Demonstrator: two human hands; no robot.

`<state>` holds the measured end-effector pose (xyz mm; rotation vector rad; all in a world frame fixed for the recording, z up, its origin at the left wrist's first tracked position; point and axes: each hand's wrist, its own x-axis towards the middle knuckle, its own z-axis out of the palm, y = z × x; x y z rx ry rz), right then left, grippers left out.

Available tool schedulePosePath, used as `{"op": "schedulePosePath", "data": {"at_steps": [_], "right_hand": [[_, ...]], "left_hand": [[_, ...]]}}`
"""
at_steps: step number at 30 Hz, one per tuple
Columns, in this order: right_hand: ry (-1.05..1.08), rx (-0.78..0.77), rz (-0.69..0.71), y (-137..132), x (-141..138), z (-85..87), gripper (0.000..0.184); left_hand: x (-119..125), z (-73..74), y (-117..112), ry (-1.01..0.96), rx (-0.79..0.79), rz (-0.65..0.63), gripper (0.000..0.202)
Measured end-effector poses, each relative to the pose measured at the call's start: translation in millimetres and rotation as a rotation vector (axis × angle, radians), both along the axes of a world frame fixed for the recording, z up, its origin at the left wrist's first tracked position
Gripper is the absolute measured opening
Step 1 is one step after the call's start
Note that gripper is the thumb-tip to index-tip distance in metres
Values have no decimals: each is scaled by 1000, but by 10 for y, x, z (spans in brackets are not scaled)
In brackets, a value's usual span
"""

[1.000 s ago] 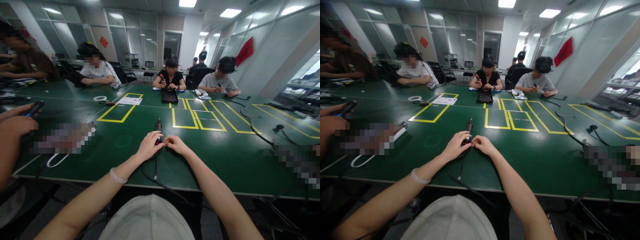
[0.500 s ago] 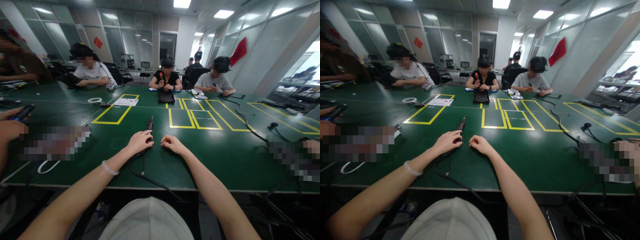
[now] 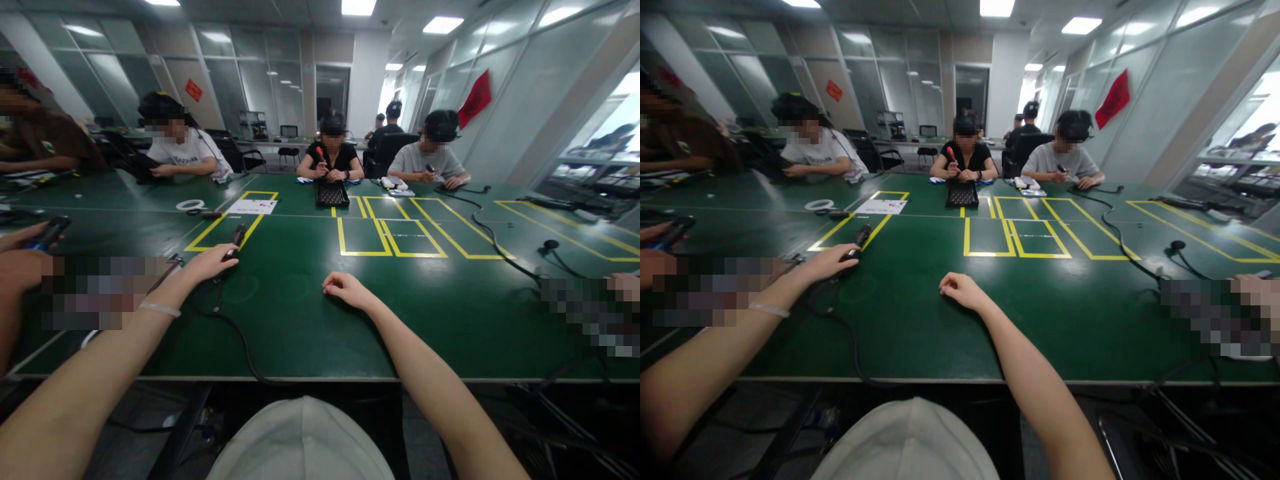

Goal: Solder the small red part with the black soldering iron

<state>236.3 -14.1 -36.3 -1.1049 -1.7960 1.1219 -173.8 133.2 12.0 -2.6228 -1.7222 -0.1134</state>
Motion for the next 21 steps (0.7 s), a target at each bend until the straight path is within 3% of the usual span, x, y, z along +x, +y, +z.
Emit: {"op": "schedulePosePath", "data": {"at_steps": [4,9,15,18,20,21], "right_hand": [[3,-2,6,-3,5,2,8],[-10,2,0,-12,8,7,8],[-7,4,9,0,-4,-6,7],[24,-9,15,18,-7,-26,7],[79,-32,19,28,-10,-32,8],[111,-41,20,31,-13,-29,9]], "left_hand": [[150,-17,-241,50,136,224,39],[436,-24,-535,81,181,213,32],[471,80,-519,61,144,331,31],[635,165,-527,-93,214,373,33],[876,197,-598,-339,182,266,34],[1029,202,-656,-497,90,173,35]]}}
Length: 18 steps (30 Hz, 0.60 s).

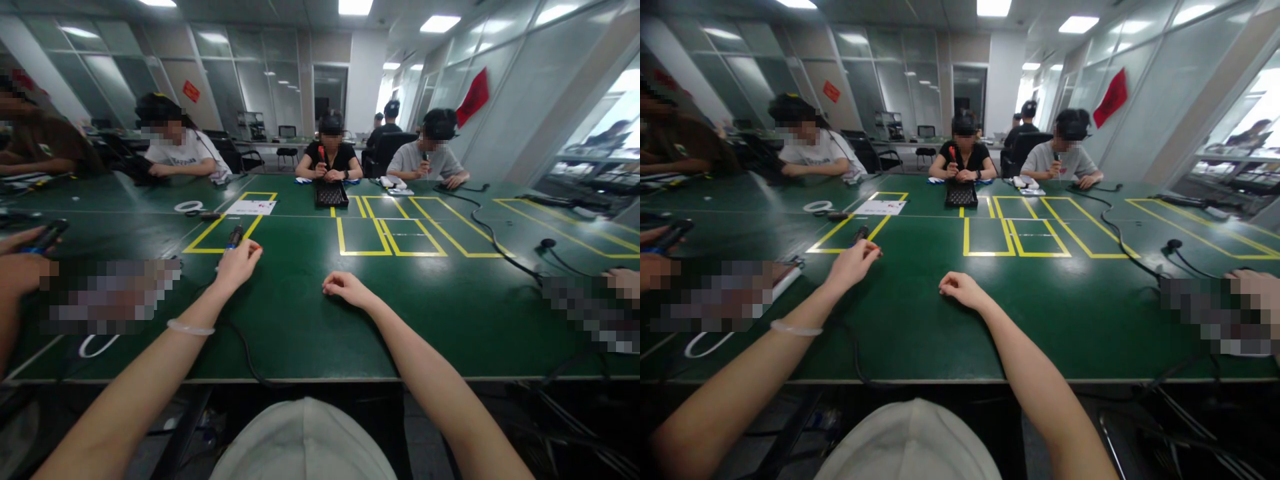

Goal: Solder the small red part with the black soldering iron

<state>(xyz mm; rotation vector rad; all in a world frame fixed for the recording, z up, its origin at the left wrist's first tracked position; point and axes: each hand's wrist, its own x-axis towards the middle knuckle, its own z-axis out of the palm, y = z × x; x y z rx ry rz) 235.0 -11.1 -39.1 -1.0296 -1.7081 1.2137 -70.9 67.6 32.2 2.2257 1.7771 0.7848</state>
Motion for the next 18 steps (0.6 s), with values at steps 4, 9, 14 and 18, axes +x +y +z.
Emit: {"op": "schedulePosePath", "data": {"at_steps": [4,9,14,18], "right_hand": [[113,-60,-15,-18,-10,61,21],[219,-144,-14,-68,-28,137,36],[174,-178,14,-67,-57,100,37],[173,-142,2,-47,-49,74,36]], "left_hand": [[652,-41,-305,-562,-400,-415,49],[1077,-215,-569,-690,-520,-532,50],[1114,-382,-635,-613,-458,-629,49],[1118,-448,-607,-692,-497,-599,47]]}}
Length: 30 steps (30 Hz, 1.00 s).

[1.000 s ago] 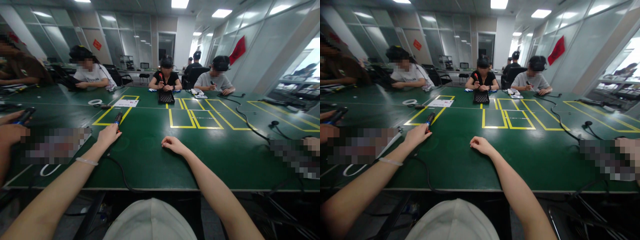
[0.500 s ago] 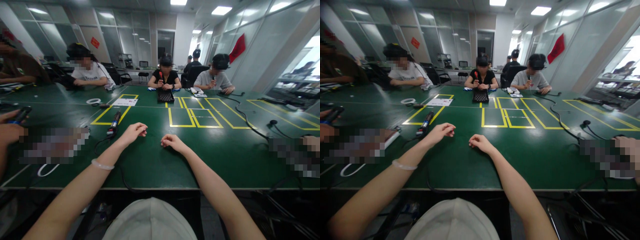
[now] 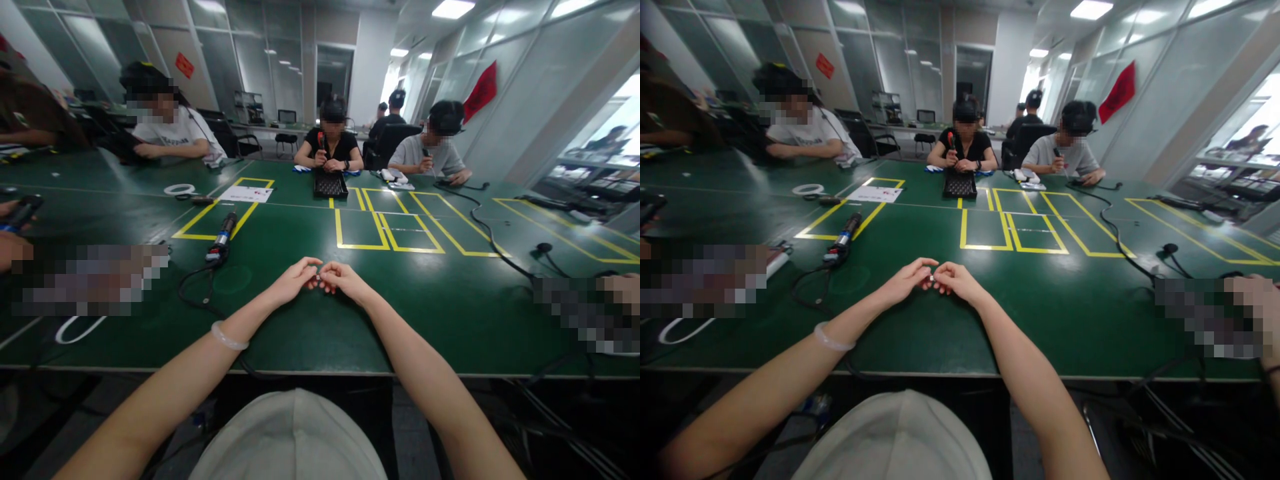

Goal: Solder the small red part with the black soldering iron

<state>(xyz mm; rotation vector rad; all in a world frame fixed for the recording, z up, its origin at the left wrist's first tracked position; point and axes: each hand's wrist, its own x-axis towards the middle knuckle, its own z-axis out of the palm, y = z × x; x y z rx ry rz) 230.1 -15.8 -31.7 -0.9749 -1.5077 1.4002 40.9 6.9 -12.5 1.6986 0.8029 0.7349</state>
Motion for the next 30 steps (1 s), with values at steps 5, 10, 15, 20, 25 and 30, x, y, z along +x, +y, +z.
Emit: {"op": "schedulePosePath", "data": {"at_steps": [5,10,15,20,25,30], "right_hand": [[12,47,-46,22,14,-4,35],[-17,97,-62,32,5,-28,35],[-45,78,-82,38,8,-49,35],[-97,100,-69,51,18,-71,31],[-129,130,-99,67,35,-98,26],[-140,138,-128,71,44,-108,23]], "left_hand": [[-3,-70,52,-27,-138,41,45],[-39,-42,37,59,50,37,34],[-71,-5,0,123,241,61,26],[-66,16,-44,188,307,37,25],[-243,97,45,378,429,18,34],[-895,241,236,665,619,323,41]]}}
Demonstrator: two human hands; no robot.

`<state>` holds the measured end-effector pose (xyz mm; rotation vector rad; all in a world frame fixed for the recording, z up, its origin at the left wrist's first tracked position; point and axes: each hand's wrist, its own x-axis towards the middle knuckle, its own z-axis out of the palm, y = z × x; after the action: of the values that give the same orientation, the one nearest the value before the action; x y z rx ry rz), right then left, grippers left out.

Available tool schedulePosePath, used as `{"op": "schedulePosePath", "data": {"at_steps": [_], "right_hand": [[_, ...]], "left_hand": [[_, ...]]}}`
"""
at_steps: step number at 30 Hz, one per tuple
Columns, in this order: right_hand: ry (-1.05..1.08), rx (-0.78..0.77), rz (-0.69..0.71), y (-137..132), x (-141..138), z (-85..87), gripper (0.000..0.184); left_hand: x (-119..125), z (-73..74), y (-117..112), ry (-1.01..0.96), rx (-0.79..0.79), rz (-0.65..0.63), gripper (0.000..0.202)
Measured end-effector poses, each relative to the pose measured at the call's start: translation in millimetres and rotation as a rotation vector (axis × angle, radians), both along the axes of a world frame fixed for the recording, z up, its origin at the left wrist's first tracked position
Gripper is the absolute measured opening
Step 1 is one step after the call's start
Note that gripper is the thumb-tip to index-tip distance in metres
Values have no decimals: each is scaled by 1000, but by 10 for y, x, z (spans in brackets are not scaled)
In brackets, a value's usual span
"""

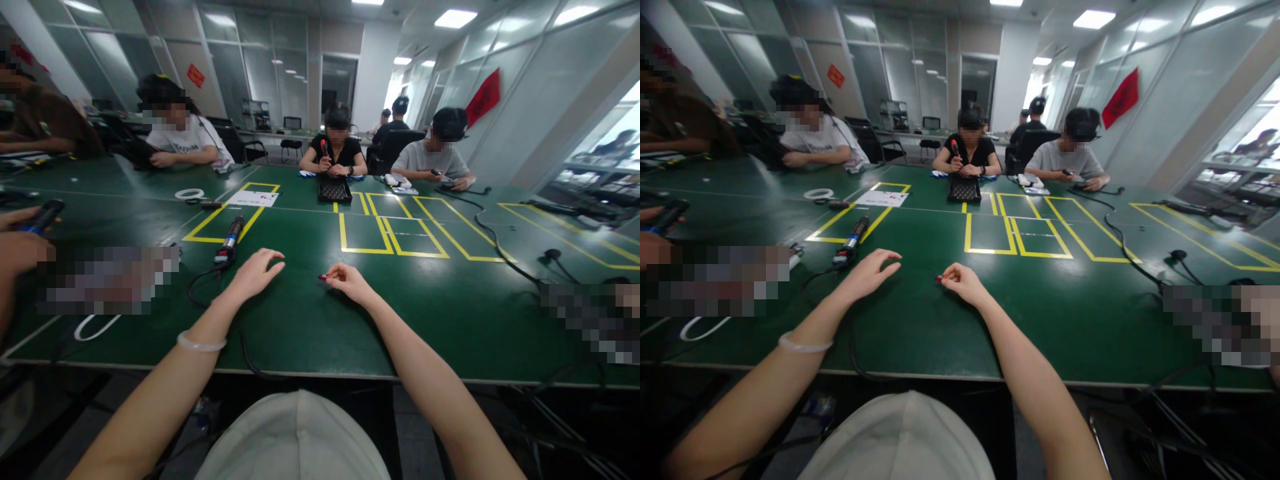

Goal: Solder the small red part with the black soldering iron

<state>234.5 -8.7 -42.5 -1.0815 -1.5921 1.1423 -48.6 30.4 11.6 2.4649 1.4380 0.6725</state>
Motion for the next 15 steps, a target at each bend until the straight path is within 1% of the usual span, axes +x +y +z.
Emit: {"op": "schedulePosePath", "data": {"at_steps": [1,2,4,5,6,7,8,10,13,15], "right_hand": [[-3,0,3,-1,-2,-2,23],[-5,0,8,-2,-4,-6,23],[-11,-2,20,-3,-9,-14,23],[-16,-1,26,-3,-11,-19,23],[-20,0,29,-3,-12,-24,23],[-21,0,31,-2,-11,-28,23],[-21,-1,32,-1,-11,-31,23],[-21,0,35,0,-8,-34,23],[-37,9,38,-4,-4,-32,23],[-42,11,41,-8,-4,-30,23]], "left_hand": [[-170,29,23,46,66,102,42],[-339,55,38,88,133,230,44],[-639,86,47,168,202,498,47],[-757,89,44,206,179,596,48],[-845,83,40,241,120,674,52],[-903,69,37,274,38,722,56],[-931,49,35,302,-42,745,60],[-918,3,41,338,-131,731,64],[-835,-47,69,321,-103,698,64],[-815,-62,92,289,-102,735,66]]}}
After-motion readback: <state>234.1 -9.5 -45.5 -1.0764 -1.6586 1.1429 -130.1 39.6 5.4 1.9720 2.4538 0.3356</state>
